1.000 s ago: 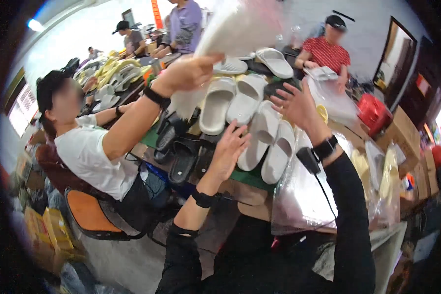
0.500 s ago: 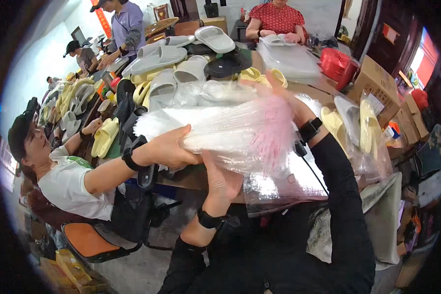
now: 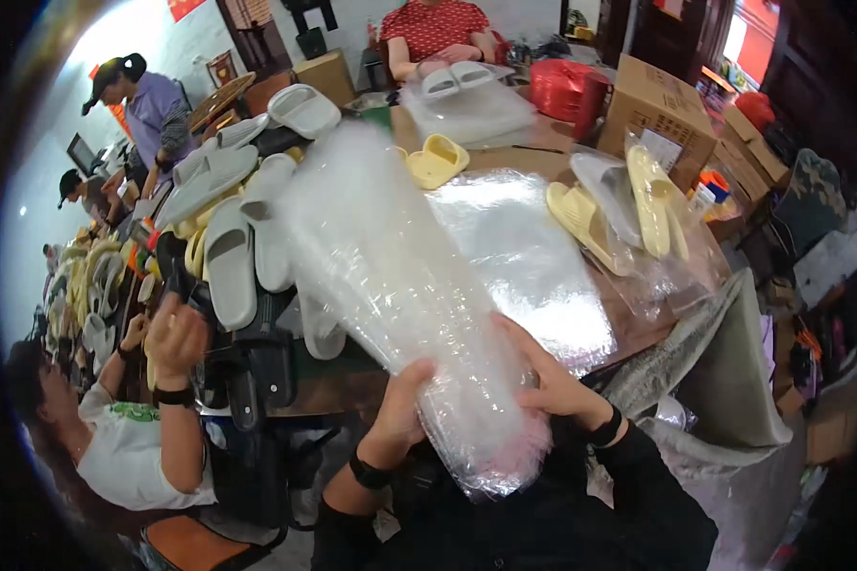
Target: The recorder is inspecting and packing yellow and gray slides into plastic bags in a shoe manufacturing facility.
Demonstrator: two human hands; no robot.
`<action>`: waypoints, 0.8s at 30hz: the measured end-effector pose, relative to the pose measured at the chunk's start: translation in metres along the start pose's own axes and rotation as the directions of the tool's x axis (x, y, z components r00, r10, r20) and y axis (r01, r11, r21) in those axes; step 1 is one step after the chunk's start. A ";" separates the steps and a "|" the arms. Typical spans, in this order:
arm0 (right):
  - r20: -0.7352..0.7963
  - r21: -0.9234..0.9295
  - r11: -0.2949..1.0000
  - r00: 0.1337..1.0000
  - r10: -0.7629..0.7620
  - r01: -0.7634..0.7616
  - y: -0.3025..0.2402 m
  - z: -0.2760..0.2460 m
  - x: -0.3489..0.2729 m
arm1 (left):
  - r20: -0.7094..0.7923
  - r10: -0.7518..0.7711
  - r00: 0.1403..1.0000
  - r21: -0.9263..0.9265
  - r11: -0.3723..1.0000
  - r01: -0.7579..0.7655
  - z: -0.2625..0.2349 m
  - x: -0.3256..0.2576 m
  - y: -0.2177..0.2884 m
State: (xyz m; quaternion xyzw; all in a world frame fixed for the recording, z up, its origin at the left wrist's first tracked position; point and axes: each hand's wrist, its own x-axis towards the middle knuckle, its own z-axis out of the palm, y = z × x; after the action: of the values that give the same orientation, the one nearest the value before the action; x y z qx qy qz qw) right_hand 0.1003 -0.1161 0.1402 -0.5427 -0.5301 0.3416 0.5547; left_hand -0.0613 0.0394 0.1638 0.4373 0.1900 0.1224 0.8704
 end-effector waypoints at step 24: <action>-0.552 0.448 0.879 0.723 0.414 -0.161 0.072 -0.086 -0.020 | -0.173 -0.095 0.980 0.109 0.987 0.115 -0.066 0.090 0.002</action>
State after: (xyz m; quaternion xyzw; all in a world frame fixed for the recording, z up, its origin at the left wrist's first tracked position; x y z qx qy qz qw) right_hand 0.1931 -0.1430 0.0792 -0.5881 -0.1451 0.3153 0.7305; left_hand -0.0099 0.1221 0.1095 0.4656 0.2922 0.1011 0.8292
